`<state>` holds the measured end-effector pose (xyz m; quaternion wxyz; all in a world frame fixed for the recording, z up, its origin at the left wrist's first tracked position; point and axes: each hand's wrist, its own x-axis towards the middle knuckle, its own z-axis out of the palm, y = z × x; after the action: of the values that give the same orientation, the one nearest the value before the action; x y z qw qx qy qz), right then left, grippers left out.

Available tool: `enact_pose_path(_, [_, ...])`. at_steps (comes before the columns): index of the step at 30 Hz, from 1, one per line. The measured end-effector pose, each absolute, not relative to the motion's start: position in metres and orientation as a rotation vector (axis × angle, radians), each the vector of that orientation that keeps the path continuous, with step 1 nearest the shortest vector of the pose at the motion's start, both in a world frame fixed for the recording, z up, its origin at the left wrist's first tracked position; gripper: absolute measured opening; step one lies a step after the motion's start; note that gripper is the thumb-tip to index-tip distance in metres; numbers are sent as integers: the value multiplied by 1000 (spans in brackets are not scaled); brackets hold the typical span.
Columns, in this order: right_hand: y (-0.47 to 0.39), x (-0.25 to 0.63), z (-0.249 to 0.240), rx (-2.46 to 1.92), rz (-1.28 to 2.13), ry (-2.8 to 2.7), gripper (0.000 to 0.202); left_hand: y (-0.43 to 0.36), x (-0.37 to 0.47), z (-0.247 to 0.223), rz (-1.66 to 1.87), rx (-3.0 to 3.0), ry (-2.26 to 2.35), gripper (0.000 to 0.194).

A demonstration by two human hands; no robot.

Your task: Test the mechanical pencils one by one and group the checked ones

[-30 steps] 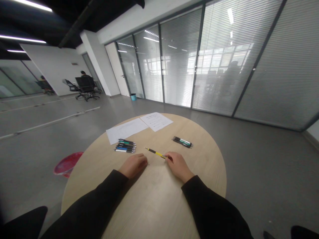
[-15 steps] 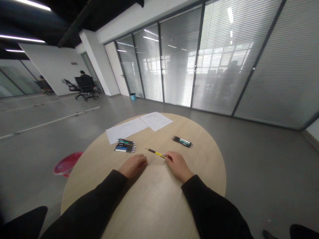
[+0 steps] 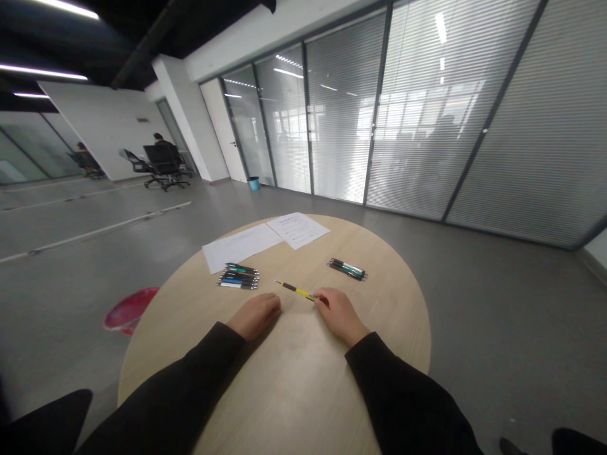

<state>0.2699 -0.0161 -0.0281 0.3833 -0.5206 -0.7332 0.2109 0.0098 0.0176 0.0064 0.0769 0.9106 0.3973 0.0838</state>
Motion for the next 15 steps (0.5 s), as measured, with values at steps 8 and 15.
enact_pose_path(8, [-18,270,-25,-1326,543,-1874,17,24,-3,7,608,2509,1219,17])
enact_pose_path(15, [-17,270,-27,-1321,539,-1886,18,30,-11,11,842,2308,1354,8])
